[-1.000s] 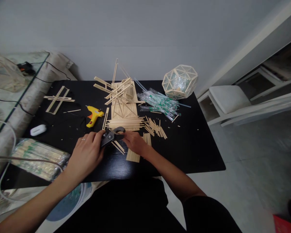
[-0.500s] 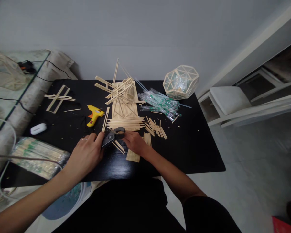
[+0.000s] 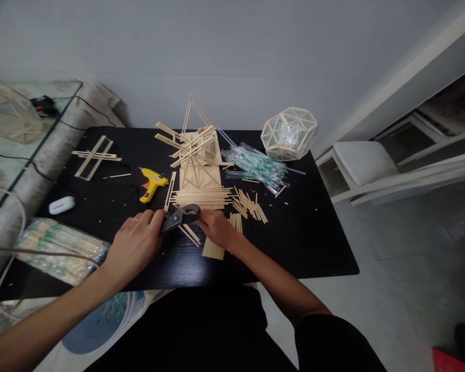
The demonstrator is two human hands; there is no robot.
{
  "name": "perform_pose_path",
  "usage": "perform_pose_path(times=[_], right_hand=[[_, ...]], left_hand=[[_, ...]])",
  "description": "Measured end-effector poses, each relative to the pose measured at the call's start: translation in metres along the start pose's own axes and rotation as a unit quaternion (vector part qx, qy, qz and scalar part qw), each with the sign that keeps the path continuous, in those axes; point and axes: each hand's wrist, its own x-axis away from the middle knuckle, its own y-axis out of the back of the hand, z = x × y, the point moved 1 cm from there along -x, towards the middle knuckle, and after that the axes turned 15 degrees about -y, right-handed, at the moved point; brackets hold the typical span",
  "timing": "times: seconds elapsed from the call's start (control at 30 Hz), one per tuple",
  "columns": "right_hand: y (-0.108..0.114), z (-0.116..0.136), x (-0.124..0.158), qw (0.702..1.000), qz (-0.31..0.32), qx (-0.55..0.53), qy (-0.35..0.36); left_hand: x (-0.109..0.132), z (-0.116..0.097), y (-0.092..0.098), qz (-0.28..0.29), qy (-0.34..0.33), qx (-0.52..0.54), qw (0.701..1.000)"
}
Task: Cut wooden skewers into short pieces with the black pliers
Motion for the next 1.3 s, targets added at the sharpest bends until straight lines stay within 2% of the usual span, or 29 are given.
perform_pose_path(times=[0.13,0.2,0.3,0.4,0.5,0.63,0.73,0.8,0.87,0.93,1.0,1.1,1.3], right_hand=[[0.015,0.016,-0.003,0.996,0.006,-0.081,-0.03],[0.018,0.02,-0.006,0.992,0.001,-0.101,-0.073],[0.014,0.019,-0.01,0.984,0.038,-0.074,-0.155],[0.003,0.017,-0.012,0.976,0.078,-0.031,-0.199],[-0.006,0.018,-0.012,0.978,0.082,0.002,-0.193],[-0.01,0.023,-0.012,0.98,0.061,0.039,-0.185],[-0.002,0.03,-0.014,0.978,0.059,-0.009,-0.2],[0.005,0.035,-0.016,0.951,0.114,-0.12,-0.262],[0.012,0.04,-0.019,0.884,0.21,-0.253,-0.331],[0.02,0.047,-0.021,0.816,0.3,-0.338,-0.36],[0.026,0.052,-0.023,0.777,0.352,-0.363,-0.374],[0.03,0.056,-0.023,0.76,0.362,-0.349,-0.412],[0.031,0.059,-0.023,0.758,0.325,-0.323,-0.463]], left_hand=[[0.008,0.018,-0.007,-0.067,0.04,0.038,0.996],[0.015,0.029,-0.012,-0.099,0.091,0.084,0.987],[0.023,0.041,-0.023,-0.116,0.129,0.197,0.965],[0.027,0.042,-0.031,-0.107,0.121,0.3,0.94],[0.029,0.035,-0.034,-0.081,0.094,0.379,0.917],[0.029,0.024,-0.035,-0.053,0.076,0.427,0.899],[0.029,0.018,-0.037,-0.036,0.062,0.443,0.893],[0.028,0.015,-0.039,-0.028,0.044,0.451,0.891],[0.026,0.011,-0.041,-0.024,0.026,0.458,0.888],[0.024,0.007,-0.042,-0.015,0.009,0.464,0.885],[0.021,0.004,-0.043,0.0,-0.002,0.467,0.884],[0.017,0.001,-0.041,0.023,0.0,0.453,0.891],[0.012,-0.002,-0.041,0.059,0.011,0.407,0.911]])
